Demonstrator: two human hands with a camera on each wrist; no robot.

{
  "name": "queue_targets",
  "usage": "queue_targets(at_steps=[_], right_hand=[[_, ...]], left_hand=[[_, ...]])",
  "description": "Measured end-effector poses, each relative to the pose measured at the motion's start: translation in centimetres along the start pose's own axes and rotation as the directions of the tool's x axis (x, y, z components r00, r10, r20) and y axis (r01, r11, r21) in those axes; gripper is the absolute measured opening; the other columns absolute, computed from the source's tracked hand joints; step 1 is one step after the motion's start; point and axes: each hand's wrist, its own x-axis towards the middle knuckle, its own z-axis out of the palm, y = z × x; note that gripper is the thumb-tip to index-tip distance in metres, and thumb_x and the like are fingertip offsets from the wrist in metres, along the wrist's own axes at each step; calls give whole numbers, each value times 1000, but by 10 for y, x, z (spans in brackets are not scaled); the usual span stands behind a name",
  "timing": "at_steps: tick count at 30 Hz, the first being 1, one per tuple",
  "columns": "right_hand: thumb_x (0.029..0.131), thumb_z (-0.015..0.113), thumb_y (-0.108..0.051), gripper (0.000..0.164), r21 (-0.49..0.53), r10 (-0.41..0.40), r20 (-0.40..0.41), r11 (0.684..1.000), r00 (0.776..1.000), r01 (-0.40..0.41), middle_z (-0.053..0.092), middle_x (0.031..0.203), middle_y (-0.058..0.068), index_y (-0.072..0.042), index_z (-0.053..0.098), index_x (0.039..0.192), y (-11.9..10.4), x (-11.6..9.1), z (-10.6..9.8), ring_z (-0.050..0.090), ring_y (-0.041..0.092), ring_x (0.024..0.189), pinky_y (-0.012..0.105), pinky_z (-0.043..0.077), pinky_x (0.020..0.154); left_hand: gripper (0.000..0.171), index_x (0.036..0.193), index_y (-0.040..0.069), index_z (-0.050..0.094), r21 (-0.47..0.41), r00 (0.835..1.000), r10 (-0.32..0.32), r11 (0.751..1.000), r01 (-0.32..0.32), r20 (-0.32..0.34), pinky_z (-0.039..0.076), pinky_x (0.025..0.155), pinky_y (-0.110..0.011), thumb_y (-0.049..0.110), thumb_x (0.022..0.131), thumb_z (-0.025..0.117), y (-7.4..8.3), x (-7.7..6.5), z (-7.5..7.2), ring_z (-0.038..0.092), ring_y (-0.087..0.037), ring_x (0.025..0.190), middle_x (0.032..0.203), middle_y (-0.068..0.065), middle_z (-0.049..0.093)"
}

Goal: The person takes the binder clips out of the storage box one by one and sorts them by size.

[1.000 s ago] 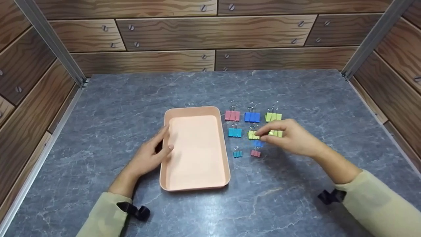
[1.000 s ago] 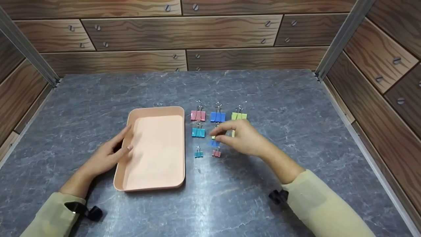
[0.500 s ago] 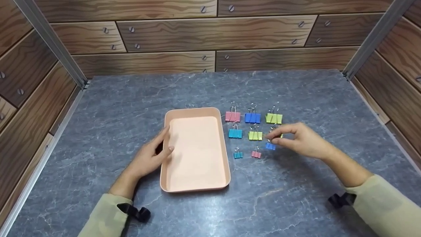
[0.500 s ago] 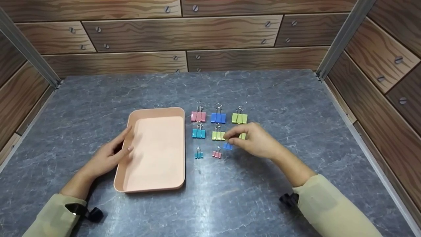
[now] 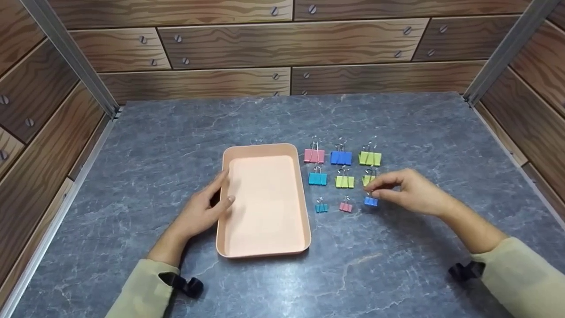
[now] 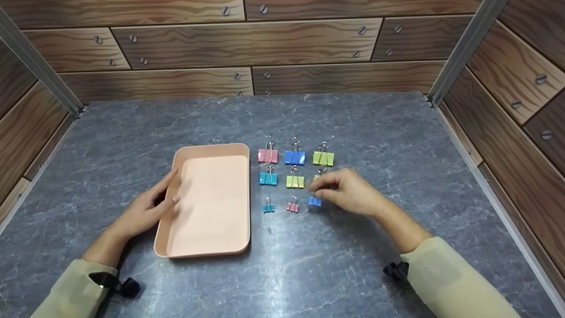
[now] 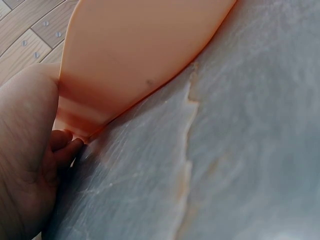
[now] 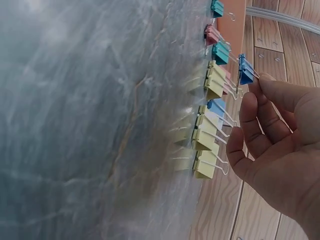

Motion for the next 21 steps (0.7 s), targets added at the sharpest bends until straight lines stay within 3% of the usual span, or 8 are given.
queue_targets(at_steps=[21], right_hand=[[101, 73, -10, 18, 8, 32, 66, 999, 997, -32, 79, 116, 3, -10, 81, 117, 11, -3, 3, 72, 14, 104, 23, 58, 89]], left_hand=[[75, 169, 21, 31, 2, 1000, 4, 1000, -4, -4, 30, 125, -52, 36, 105, 66, -1, -1, 0, 37, -34, 153, 168, -13, 37]])
